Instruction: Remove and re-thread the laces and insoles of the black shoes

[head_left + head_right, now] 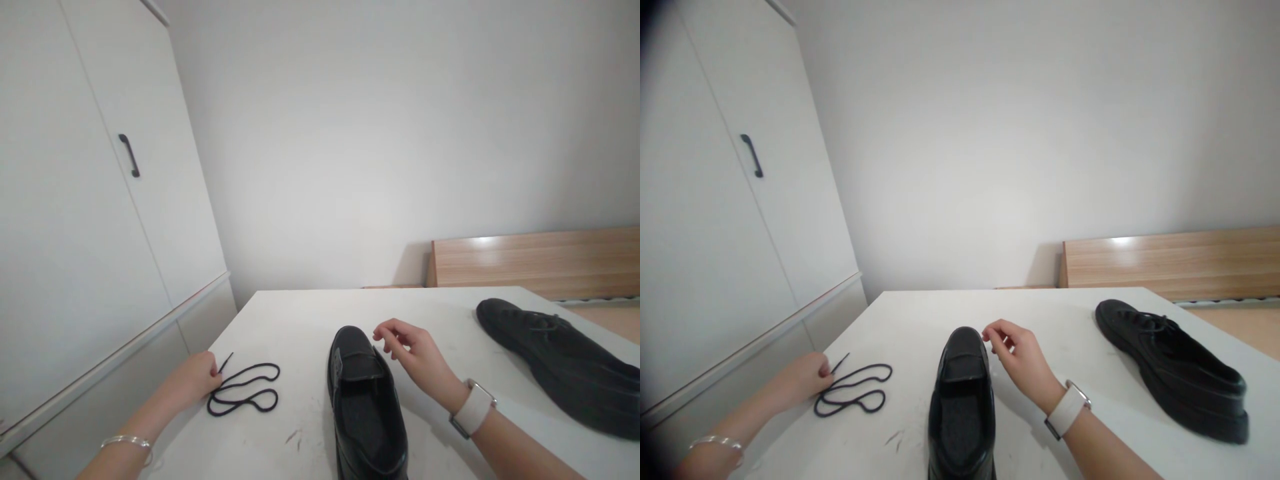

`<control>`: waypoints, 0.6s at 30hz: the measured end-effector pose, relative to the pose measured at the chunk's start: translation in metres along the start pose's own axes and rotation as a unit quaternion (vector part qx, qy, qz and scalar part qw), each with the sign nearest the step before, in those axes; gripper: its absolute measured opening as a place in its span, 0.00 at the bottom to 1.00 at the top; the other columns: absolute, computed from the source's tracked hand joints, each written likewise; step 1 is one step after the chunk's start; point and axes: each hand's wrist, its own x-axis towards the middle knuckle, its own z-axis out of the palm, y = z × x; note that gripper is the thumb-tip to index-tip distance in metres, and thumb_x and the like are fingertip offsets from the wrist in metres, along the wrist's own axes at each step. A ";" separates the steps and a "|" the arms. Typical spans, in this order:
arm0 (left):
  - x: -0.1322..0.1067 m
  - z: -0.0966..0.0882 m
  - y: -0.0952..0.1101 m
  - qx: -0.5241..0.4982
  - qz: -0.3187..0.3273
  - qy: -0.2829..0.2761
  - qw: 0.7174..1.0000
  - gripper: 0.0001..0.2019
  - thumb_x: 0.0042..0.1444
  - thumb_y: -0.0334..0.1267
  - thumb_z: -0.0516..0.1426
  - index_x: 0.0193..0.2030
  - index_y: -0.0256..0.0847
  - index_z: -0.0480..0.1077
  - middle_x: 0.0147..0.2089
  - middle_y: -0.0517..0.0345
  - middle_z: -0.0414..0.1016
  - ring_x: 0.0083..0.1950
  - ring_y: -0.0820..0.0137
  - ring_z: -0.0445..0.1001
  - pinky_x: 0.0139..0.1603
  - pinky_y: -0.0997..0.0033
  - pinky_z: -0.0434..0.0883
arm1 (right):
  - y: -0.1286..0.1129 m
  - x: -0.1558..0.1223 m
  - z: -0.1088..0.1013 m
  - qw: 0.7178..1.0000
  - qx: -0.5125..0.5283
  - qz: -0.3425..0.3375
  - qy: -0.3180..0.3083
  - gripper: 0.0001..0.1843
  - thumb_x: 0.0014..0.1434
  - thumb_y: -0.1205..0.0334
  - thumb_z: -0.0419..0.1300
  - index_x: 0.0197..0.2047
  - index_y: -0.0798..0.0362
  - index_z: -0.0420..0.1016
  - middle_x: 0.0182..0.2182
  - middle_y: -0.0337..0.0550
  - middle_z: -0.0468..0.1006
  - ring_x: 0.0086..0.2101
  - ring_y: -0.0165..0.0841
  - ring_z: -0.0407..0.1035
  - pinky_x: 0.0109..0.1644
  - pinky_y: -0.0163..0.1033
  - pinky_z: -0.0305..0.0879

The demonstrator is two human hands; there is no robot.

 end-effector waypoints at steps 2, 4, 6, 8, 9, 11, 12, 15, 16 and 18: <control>0.002 0.001 0.005 -0.023 0.003 0.008 1.000 0.11 0.42 0.34 0.58 0.14 0.42 0.62 0.20 0.56 0.73 0.29 0.61 0.75 0.29 0.71 0.59 | 0.004 0.000 -0.001 1.000 0.006 -0.002 0.018 0.18 0.66 0.49 0.52 0.34 0.53 0.75 0.32 0.44 0.79 0.29 0.34 0.71 0.33 0.39 0.66; 0.005 -0.001 0.011 -0.052 0.007 0.024 0.998 0.11 0.39 0.34 0.59 0.14 0.42 0.61 0.18 0.58 0.70 0.27 0.63 0.73 0.28 0.71 0.59 | 0.007 0.000 -0.001 0.999 0.012 -0.006 0.032 0.18 0.66 0.49 0.53 0.34 0.53 0.75 0.31 0.44 0.79 0.28 0.34 0.71 0.33 0.39 0.66; 0.008 -0.007 0.020 -0.088 0.020 0.054 0.994 0.10 0.40 0.36 0.59 0.15 0.43 0.61 0.19 0.59 0.69 0.26 0.63 0.72 0.28 0.70 0.59 | 0.009 0.000 0.001 0.999 0.020 -0.012 0.045 0.18 0.65 0.49 0.54 0.34 0.53 0.76 0.31 0.44 0.79 0.28 0.34 0.71 0.32 0.39 0.66; 0.008 -0.020 0.034 -0.135 0.049 0.096 0.985 0.08 0.43 0.39 0.57 0.20 0.43 0.63 0.21 0.59 0.69 0.28 0.63 0.71 0.31 0.69 0.60 | 0.009 0.000 0.003 0.997 0.032 -0.019 0.061 0.18 0.66 0.49 0.54 0.34 0.53 0.76 0.32 0.45 0.79 0.29 0.34 0.70 0.32 0.39 0.66; 0.007 -0.029 0.044 -0.162 0.070 0.115 0.977 0.08 0.46 0.42 0.55 0.22 0.43 0.64 0.23 0.59 0.69 0.29 0.64 0.71 0.32 0.69 0.61 | 0.008 0.000 0.004 0.997 0.039 -0.023 0.069 0.18 0.66 0.49 0.54 0.35 0.53 0.76 0.33 0.45 0.79 0.29 0.34 0.70 0.32 0.39 0.66; 0.002 -0.049 0.070 -0.221 0.122 0.140 0.957 0.12 0.52 0.47 0.51 0.28 0.42 0.65 0.26 0.59 0.69 0.32 0.64 0.71 0.34 0.69 0.64 | 0.004 0.001 0.007 0.995 0.055 -0.031 0.082 0.18 0.66 0.48 0.54 0.36 0.52 0.76 0.34 0.46 0.80 0.30 0.34 0.70 0.32 0.39 0.66; -0.003 -0.059 0.086 -0.250 0.152 0.143 0.945 0.14 0.54 0.50 0.50 0.31 0.41 0.66 0.28 0.59 0.70 0.33 0.64 0.71 0.35 0.69 0.65 | 0.001 0.001 0.008 0.994 0.064 -0.035 0.085 0.19 0.66 0.48 0.54 0.36 0.52 0.77 0.35 0.46 0.80 0.31 0.35 0.71 0.33 0.39 0.67; -0.021 -0.083 0.140 -0.319 0.240 0.113 0.910 0.15 0.56 0.50 0.52 0.36 0.40 0.69 0.32 0.60 0.72 0.35 0.66 0.71 0.37 0.71 0.66 | -0.013 -0.002 0.011 0.992 0.085 -0.048 0.078 0.18 0.66 0.48 0.56 0.39 0.51 0.79 0.38 0.46 0.81 0.37 0.36 0.73 0.39 0.40 0.69; -0.028 -0.087 0.159 -0.333 0.269 0.100 0.898 0.13 0.55 0.48 0.54 0.35 0.40 0.70 0.31 0.61 0.72 0.34 0.68 0.70 0.37 0.71 0.66 | -0.018 -0.004 0.013 0.991 0.100 -0.051 0.069 0.16 0.66 0.48 0.57 0.42 0.51 0.80 0.40 0.46 0.82 0.39 0.37 0.73 0.43 0.40 0.70; -0.041 -0.088 0.193 -0.356 0.318 0.071 0.876 0.08 0.53 0.42 0.56 0.32 0.40 0.70 0.28 0.63 0.70 0.32 0.70 0.69 0.34 0.73 0.64 | -0.026 -0.007 0.016 0.984 0.162 -0.055 0.051 0.15 0.62 0.50 0.62 0.47 0.49 0.80 0.43 0.45 0.82 0.41 0.36 0.74 0.47 0.41 0.69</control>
